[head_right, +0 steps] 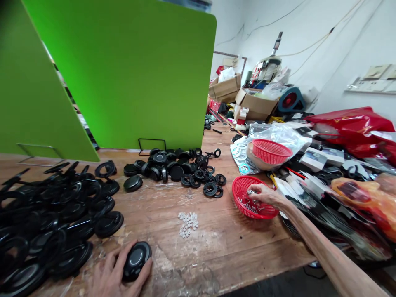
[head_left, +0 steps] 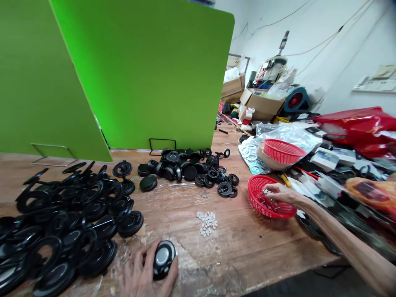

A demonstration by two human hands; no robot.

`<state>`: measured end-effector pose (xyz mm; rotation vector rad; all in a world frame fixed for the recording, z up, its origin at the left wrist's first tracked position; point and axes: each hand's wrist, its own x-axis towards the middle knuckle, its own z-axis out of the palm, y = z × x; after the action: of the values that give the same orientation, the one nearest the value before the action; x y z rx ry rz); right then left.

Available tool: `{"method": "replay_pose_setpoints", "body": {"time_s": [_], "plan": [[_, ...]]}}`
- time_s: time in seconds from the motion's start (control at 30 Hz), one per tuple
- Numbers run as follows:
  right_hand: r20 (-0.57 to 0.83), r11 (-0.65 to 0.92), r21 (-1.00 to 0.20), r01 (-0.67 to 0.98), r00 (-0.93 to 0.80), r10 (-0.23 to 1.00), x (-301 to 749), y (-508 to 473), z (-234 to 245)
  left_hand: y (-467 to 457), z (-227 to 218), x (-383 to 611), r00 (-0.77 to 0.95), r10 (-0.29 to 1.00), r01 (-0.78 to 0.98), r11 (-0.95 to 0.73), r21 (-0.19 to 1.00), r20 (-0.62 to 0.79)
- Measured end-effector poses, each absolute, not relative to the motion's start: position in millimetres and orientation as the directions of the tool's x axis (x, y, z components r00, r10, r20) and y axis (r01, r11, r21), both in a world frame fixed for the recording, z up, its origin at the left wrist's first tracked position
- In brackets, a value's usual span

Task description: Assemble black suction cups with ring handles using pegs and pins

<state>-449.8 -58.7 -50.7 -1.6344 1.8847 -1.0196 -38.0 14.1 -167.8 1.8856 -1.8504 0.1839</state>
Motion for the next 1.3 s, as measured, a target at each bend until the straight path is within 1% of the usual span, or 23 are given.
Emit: {"method": "replay_pose_setpoints", "body": {"time_s": [0.07, 0.13, 0.17, 0.23, 0.3, 0.4, 0.47, 0.5, 0.57, 0.67, 0.77, 0.83, 0.93, 1.0, 1.03, 1.1, 1.2, 1.3], "plan": [[0.002, 0.060, -0.787, -0.614, -0.100, -0.995, -455.7, -60.4, -43.8, 13.9, -168.2, -38.1, 0.075, -0.903, -0.967, 0.038, 0.251, 0.424], [-0.113, 0.073, -0.835, -0.545, 0.039, -0.993, -452.7, -61.9, -36.5, 13.6, -168.8, -37.9, 0.074, -0.902, -0.968, 0.039, 0.250, 0.425], [-0.143, 0.070, -0.860, -0.505, 0.106, -0.984, -447.3, -62.1, -33.9, 13.6, -168.9, -37.8, 0.071, -0.901, -0.967, 0.042, 0.250, 0.427], [-0.152, 0.041, -0.889, -0.457, 0.209, -0.966, -429.3, -61.1, -33.8, 13.9, -168.3, -37.9, 0.070, -0.899, -0.966, 0.048, 0.256, 0.433], [-0.141, -0.017, -0.862, -0.507, 0.272, -0.952, -405.0, -58.0, -43.3, 14.9, -166.1, -38.5, 0.072, -0.902, -0.964, 0.047, 0.263, 0.425], [-0.126, -0.142, -0.730, -0.669, 0.335, -0.934, -367.6, -51.6, -72.9, 16.7, -161.2, -39.8, 0.068, -0.926, -0.966, 0.032, 0.257, 0.372], [-0.090, -0.199, -0.645, -0.738, 0.331, -0.939, -348.0, -48.0, -94.6, 17.7, -158.8, -40.3, 0.058, -0.934, -0.966, 0.037, 0.258, 0.352], [-0.066, -0.212, -0.622, -0.754, 0.321, -0.945, -340.7, -46.6, -103.5, 18.1, -158.0, -40.5, 0.056, -0.935, -0.965, 0.039, 0.259, 0.349], [-0.020, -0.232, -0.588, -0.775, 0.300, -0.954, -331.3, -44.5, -114.9, 18.7, -157.0, -40.6, 0.056, -0.934, -0.965, 0.040, 0.259, 0.353], [0.013, -0.271, -0.556, -0.786, 0.318, -0.948, -328.2, -42.0, -116.8, 19.5, -155.5, -41.2, 0.065, -0.933, -0.966, 0.030, 0.255, 0.355], [0.029, -0.287, -0.567, -0.772, 0.330, -0.944, -333.4, -39.1, -111.9, 20.1, -153.0, -41.9, 0.057, -0.935, -0.964, 0.040, 0.262, 0.351], [0.039, -0.257, -0.606, -0.753, 0.294, -0.955, -338.9, -35.7, -112.2, 20.2, -151.7, -42.0, 0.047, -0.936, -0.960, 0.054, 0.275, 0.348], [0.054, -0.148, -0.717, -0.681, 0.157, -0.986, -346.9, -24.6, -121.4, 20.0, -151.2, -40.5, 0.022, -0.938, -0.944, 0.095, 0.317, 0.346], [0.101, -0.099, -0.762, -0.640, 0.034, -0.994, -349.8, -11.5, -130.9, 20.0, -151.4, -38.5, -0.011, -0.938, -0.922, 0.144, 0.359, 0.347], [0.132, -0.090, -0.762, -0.642, -0.017, -0.991, -350.3, -3.4, -135.8, 20.2, -151.5, -37.5, -0.031, -0.937, -0.910, 0.170, 0.379, 0.347], [0.188, -0.091, -0.723, -0.685, -0.069, -0.980, -349.3, 15.0, -144.9, 21.6, -151.4, -35.5, -0.066, -0.940, -0.884, 0.211, 0.418, 0.336], [0.213, -0.088, -0.653, -0.752, -0.071, -0.974, -346.0, 42.1, -157.1, 27.4, -149.8, -33.4, -0.086, -0.949, -0.837, 0.235, 0.495, 0.305], [0.265, -0.083, -0.614, -0.785, -0.107, -0.958, -344.0, 59.7, -167.8, 35.1, -146.5, -31.1, -0.096, -0.965, -0.796, 0.221, 0.563, 0.244]]}}
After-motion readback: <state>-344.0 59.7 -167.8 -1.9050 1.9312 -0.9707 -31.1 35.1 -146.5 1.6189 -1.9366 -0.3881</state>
